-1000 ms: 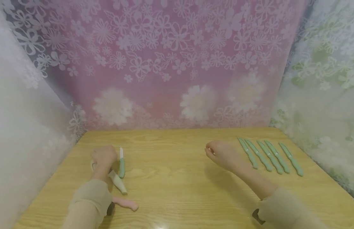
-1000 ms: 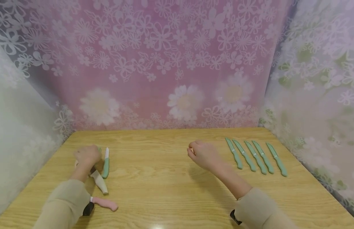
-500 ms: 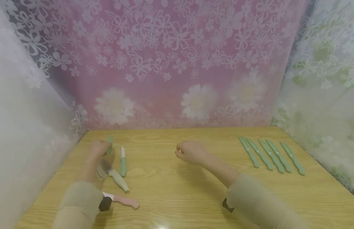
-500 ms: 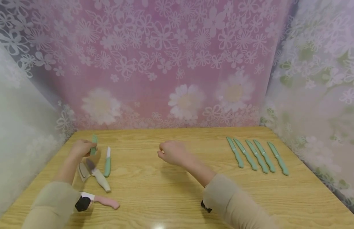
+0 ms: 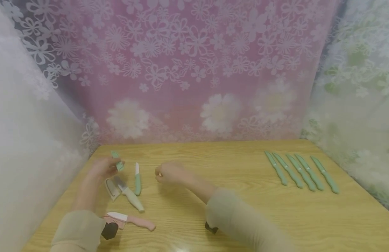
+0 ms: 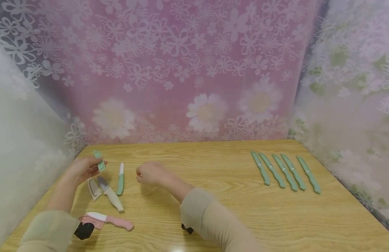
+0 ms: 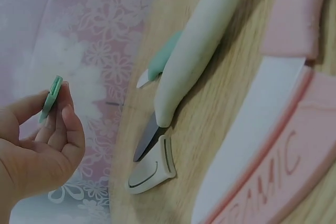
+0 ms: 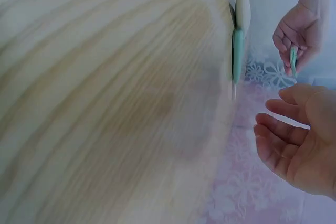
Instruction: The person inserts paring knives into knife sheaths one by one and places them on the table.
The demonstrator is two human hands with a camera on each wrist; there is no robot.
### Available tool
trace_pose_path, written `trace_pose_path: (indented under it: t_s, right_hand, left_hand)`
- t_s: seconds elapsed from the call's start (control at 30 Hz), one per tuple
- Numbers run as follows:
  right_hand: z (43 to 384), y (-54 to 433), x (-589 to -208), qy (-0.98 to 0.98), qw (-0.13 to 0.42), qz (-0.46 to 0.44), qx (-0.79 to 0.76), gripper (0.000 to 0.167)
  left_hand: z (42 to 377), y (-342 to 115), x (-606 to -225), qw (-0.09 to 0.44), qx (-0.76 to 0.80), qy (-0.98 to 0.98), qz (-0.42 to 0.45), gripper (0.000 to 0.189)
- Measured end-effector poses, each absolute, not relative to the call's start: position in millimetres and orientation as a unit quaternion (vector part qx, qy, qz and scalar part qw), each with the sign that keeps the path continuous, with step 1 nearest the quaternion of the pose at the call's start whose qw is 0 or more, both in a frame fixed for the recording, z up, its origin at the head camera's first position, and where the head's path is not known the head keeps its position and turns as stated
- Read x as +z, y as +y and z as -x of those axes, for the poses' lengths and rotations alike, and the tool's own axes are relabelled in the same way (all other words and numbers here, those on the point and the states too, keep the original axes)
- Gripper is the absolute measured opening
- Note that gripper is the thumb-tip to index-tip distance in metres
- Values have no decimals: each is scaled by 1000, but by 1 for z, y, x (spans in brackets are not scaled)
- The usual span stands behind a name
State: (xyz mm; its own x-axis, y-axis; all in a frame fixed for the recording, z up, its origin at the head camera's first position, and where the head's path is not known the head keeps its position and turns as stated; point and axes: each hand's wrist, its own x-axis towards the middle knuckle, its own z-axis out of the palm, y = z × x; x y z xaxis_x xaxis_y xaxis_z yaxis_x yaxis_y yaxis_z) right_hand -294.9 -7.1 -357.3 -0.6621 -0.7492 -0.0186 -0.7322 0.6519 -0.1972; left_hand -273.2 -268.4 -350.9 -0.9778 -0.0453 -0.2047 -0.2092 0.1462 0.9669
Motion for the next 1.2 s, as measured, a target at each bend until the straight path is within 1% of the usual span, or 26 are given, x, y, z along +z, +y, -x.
trace_pose_path:
  t_s: [0.2,0.33,0.43,0.53,0.67,0.8,0.93,1.03,1.13,1.2]
  right_hand:
    - [291,-44,-365,903,54,422,-60,29]
    - [284,-59,-371,907,43,418,5,34]
    - [279,-65,-377,907,31,415,58,35]
    - [277,-67,-382,913,34,402,62,35]
    - [277,-68,-386,913,40,404,28,34]
    - [278,-71,-391,910,31,414,23,31]
    - [280,-73,-397,922,25,384,32,28]
    - [282,-74,-399,937,44,347,3,29]
    - [286,-73,-397,947,67,313,-22,35]
    - [289,-71,-396,951,76,300,-22,33]
  left_hand:
    - [271,-269,-354,62,658,748,71,50]
    - [270,-269,-357,58,643,762,55,50]
    - [268,-269,-359,52,650,756,53,45]
    - [267,-270,-361,47,660,748,48,41]
    - [267,-270,-366,47,650,758,28,40]
    - [268,-269,-369,46,645,762,26,37]
    - [267,-267,-371,44,650,758,30,44]
    - [266,-265,-372,43,644,763,25,49]
    - [265,-264,-371,37,635,771,20,44]
    - [266,-263,-370,33,630,776,15,40]
